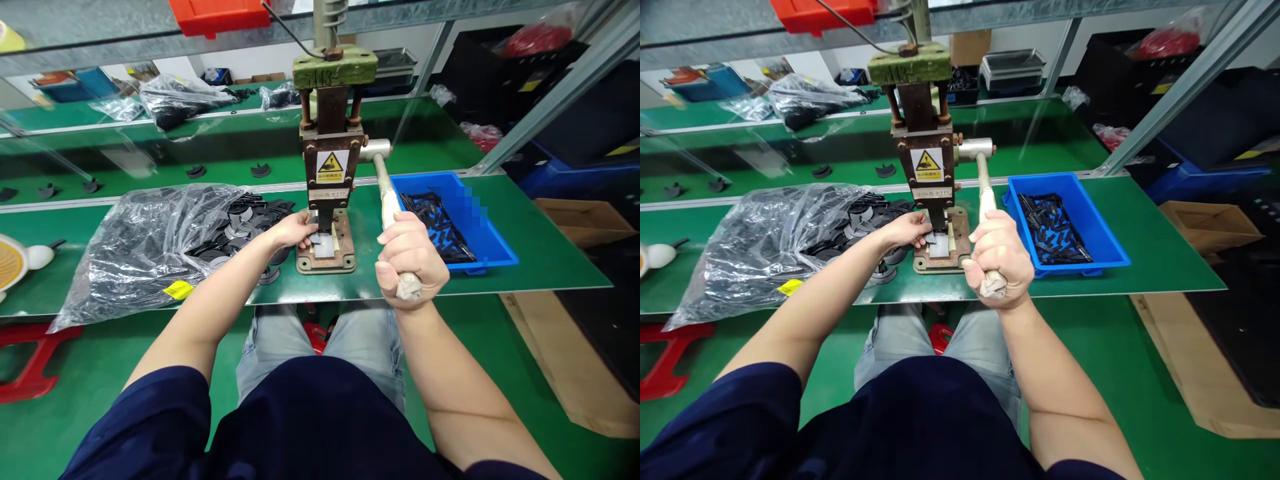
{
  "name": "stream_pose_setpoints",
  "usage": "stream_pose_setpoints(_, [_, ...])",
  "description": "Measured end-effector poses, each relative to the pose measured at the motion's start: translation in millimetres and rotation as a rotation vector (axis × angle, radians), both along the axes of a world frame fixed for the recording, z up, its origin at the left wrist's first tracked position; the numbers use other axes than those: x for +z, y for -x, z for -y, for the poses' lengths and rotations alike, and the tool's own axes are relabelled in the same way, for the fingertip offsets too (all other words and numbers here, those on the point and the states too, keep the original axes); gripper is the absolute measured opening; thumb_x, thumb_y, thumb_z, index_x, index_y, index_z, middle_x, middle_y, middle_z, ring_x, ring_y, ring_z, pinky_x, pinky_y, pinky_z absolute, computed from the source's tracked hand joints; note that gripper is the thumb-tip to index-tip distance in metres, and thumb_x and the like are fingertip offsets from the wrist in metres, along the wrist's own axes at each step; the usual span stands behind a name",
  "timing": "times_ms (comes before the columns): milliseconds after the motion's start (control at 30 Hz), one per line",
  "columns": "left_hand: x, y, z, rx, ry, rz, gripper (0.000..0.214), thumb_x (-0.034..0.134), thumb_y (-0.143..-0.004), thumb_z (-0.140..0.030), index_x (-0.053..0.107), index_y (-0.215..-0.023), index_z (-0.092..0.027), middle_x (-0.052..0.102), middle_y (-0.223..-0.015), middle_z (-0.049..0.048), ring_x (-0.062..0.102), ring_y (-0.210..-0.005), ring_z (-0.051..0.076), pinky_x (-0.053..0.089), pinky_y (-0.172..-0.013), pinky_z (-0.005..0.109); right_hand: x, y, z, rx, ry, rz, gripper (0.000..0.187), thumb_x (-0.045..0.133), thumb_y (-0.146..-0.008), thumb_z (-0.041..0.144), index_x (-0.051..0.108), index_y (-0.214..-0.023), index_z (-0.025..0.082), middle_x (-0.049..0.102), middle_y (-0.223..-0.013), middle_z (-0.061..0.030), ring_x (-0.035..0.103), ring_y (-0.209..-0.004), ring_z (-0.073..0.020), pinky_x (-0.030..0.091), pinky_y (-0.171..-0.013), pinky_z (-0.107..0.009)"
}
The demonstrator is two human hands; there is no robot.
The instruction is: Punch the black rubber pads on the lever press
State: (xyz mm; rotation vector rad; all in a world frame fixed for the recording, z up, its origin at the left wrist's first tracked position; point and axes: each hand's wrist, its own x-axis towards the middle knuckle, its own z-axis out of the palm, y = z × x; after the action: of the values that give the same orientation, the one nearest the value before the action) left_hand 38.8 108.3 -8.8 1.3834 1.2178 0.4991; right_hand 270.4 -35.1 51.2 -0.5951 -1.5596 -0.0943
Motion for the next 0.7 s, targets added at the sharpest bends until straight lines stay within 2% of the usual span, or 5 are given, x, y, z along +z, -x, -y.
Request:
stream_pose_setpoints(133, [6.2, -1, -3, 0.002, 0.046, -0.004, 0.031, 0.087, -0.091, -0.029, 0.056, -0.094, -0.02, 0.064, -0.059, -0.0037, 0.064, -0.045, 0.011, 0.048, -0.045, 0.019, -0.3, 1, 0, 0.024, -0.001, -0.031, 0.024, 0.073, -0.086, 0.033, 0.055, -0.071, 0.027, 0.063, -0.064, 0.0071, 0.073, -0.079, -0.0183, 0.06, -0.104, -0.057])
stream_pose_setpoints(267, [7.1, -2, -2, 0.019, 0.114, 0.01, 0.031, 0.084, -0.093, -0.027, 0.053, -0.092, -0.021, 0.062, -0.062, -0.0038, 0.063, -0.045, 0.012, 0.05, -0.046, 0.021, -1.6, 0, -1, 0.028, 0.006, -0.033, 0.023, 0.073, -0.085, 0.036, 0.056, -0.071, 0.028, 0.064, -0.065, 0.0076, 0.074, -0.079, -0.0179, 0.061, -0.104, -0.056])
stream_pose_setpoints(400, [8.6, -4, -3, 0.006, 0.139, 0.017, 0.026, 0.083, -0.094, -0.025, 0.057, -0.097, -0.02, 0.064, -0.066, -0.0034, 0.063, -0.045, 0.011, 0.048, -0.044, 0.02, -2.9, 2, -2, 0.057, -0.026, -0.07, 0.024, 0.074, -0.085, 0.034, 0.057, -0.071, 0.027, 0.064, -0.065, 0.0076, 0.073, -0.079, -0.0155, 0.061, -0.103, -0.053])
stream_pose_setpoints(600, [13.1, -3, -14, 0.0, 0.048, -0.014, 0.032, 0.092, -0.084, -0.02, 0.067, -0.104, -0.018, 0.066, -0.068, 0.0003, 0.071, -0.056, 0.018, 0.059, -0.056, 0.027, -4.5, 1, -6, 0.058, -0.051, -0.07, 0.027, 0.074, -0.088, 0.036, 0.056, -0.07, 0.028, 0.064, -0.066, 0.0081, 0.072, -0.079, -0.015, 0.062, -0.103, -0.05])
stream_pose_setpoints(700, [13.5, -2, -17, -0.055, 0.079, -0.032, 0.029, 0.092, -0.084, -0.021, 0.067, -0.1, -0.018, 0.065, -0.066, 0.0005, 0.07, -0.054, 0.018, 0.057, -0.053, 0.026, -6.5, -2, -5, 0.043, -0.069, -0.044, 0.03, 0.073, -0.09, 0.039, 0.055, -0.07, 0.027, 0.064, -0.065, 0.0088, 0.071, -0.077, -0.0138, 0.061, -0.103, -0.049])
